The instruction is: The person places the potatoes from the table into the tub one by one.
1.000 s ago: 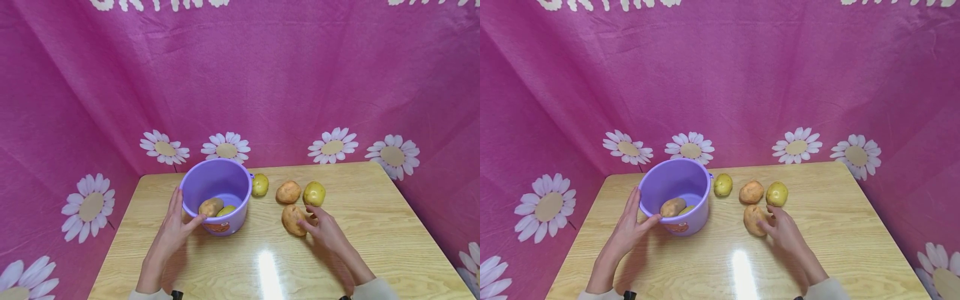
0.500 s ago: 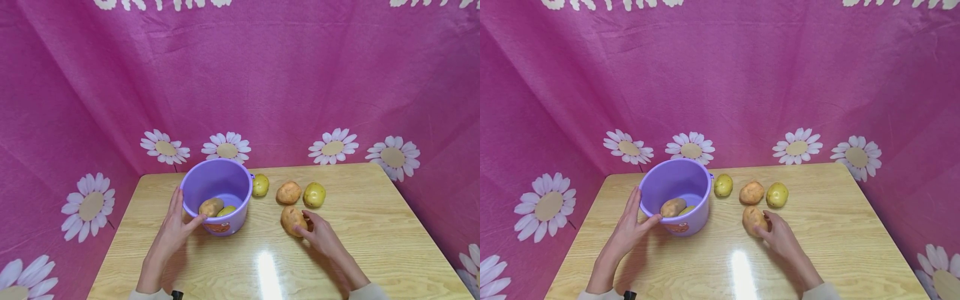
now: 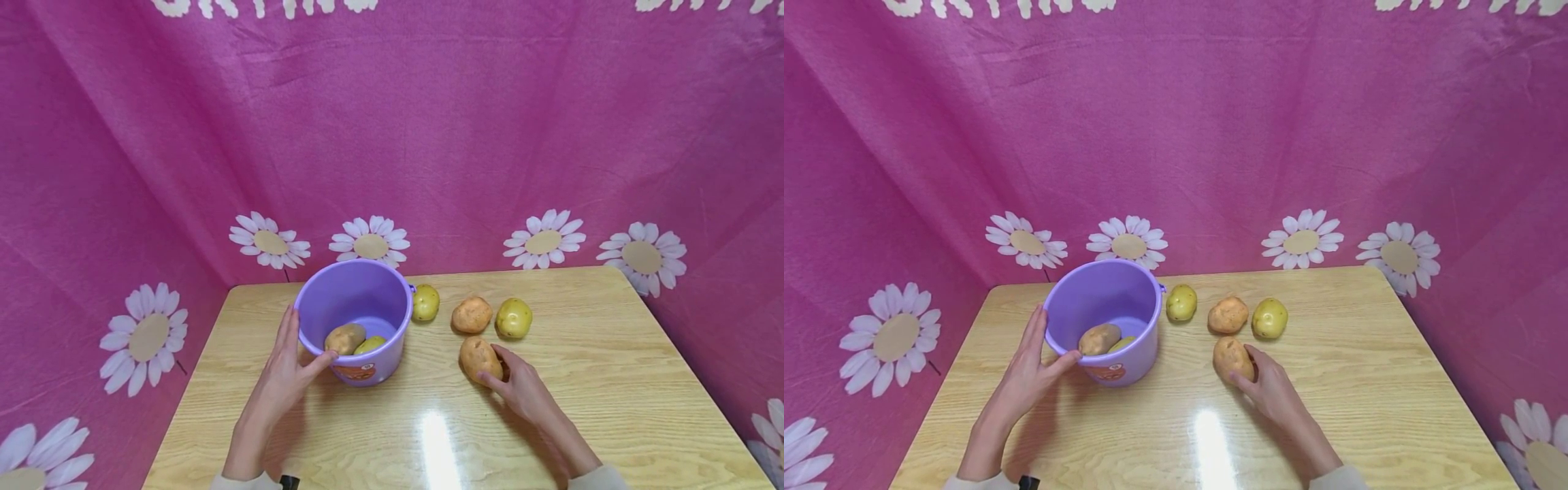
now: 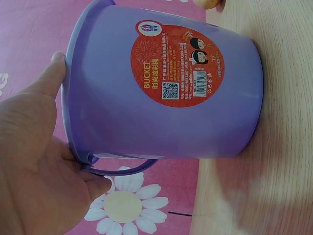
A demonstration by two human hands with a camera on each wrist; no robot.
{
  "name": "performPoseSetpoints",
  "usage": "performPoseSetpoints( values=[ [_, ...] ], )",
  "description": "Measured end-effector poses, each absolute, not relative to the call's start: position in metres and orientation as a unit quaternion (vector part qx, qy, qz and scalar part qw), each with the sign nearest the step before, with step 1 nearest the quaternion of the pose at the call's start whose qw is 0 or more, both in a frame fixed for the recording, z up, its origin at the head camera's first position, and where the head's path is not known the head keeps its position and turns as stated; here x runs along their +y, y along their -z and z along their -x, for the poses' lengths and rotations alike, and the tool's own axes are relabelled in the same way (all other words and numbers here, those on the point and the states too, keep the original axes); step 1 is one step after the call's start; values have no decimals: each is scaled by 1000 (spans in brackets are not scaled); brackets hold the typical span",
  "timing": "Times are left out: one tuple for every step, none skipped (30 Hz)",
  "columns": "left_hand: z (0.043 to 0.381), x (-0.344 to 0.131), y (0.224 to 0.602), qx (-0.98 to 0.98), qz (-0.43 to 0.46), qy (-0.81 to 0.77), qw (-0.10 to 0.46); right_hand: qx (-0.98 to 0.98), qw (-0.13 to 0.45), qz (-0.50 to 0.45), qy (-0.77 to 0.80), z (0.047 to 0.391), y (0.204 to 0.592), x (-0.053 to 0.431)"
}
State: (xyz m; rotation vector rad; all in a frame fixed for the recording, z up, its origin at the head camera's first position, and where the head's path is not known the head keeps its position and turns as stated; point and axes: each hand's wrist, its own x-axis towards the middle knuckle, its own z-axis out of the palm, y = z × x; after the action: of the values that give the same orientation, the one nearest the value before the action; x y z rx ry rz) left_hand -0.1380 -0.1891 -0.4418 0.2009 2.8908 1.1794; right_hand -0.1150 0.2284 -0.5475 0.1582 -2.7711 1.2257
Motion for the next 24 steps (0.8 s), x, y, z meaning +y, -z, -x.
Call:
performPoseSetpoints(
  values=[
    [138, -189, 442, 924, -63, -377, 7, -911, 51, -51, -407, 115, 547, 228],
    [138, -189, 442, 924, -63, -377, 7, -910, 50, -49, -410, 115, 547, 228],
    [138, -189, 442, 924, -63, -376, 7, -909, 47, -48, -411, 115, 547, 228],
    [138, -189, 442, 924, -63, -376, 7, -908, 45, -44, -415, 115, 547, 228],
    [138, -189, 442, 924, -63, -376, 6, -907, 44, -43, -417, 115, 547, 228],
    [138, -189, 442, 924, -63, -377, 6, -906, 42, -41, -419, 115, 547, 227],
    [138, -189, 442, 924, -64, -377, 5, -906, 41, -40, -420, 115, 547, 227],
    [138, -189, 442, 924, -64, -377, 4, -906, 42, -38, -420, 115, 547, 227],
    [138, -189, 442, 924, -65, -377, 3, -905, 41, -36, -422, 115, 547, 227],
    [138, -189, 442, 924, -65, -376, 3, -903, 41, -35, -425, 115, 547, 227],
    [138, -189, 442, 924, -65, -376, 3, -903, 41, -35, -426, 115, 548, 227],
    [138, -189, 442, 924, -64, -376, 4, -901, 40, -35, -430, 115, 548, 227],
    [138, -189, 442, 924, -64, -376, 4, -900, 40, -34, -433, 115, 548, 227],
    [138, -189, 442, 924, -64, -376, 5, -899, 40, -32, -436, 115, 549, 227],
    [138, -189, 442, 924, -64, -377, 6, -898, 40, -31, -438, 115, 549, 227],
    [138, -189, 443, 924, -63, -377, 6, -897, 42, -30, -439, 116, 549, 228],
    [138, -189, 443, 924, -63, -378, 5, -897, 43, -29, -440, 116, 549, 228],
    [138, -188, 443, 923, -63, -379, 5, -895, 45, -27, -442, 116, 548, 228],
    [138, -188, 443, 923, -63, -379, 5, -895, 48, -25, -443, 117, 547, 228],
    [138, -189, 443, 923, -63, -379, 4, -894, 50, -25, -445, 117, 545, 228],
    [138, -189, 443, 923, -63, -379, 5, -893, 52, -25, -447, 118, 544, 228],
    [138, -189, 443, 923, -63, -379, 4, -892, 55, -26, -448, 118, 541, 229],
    [138, -189, 443, 923, -63, -378, 5, -891, 57, -26, -450, 118, 539, 229],
    [138, -189, 443, 924, -64, -378, 4, -891, 58, -26, -450, 119, 537, 229]
  ],
)
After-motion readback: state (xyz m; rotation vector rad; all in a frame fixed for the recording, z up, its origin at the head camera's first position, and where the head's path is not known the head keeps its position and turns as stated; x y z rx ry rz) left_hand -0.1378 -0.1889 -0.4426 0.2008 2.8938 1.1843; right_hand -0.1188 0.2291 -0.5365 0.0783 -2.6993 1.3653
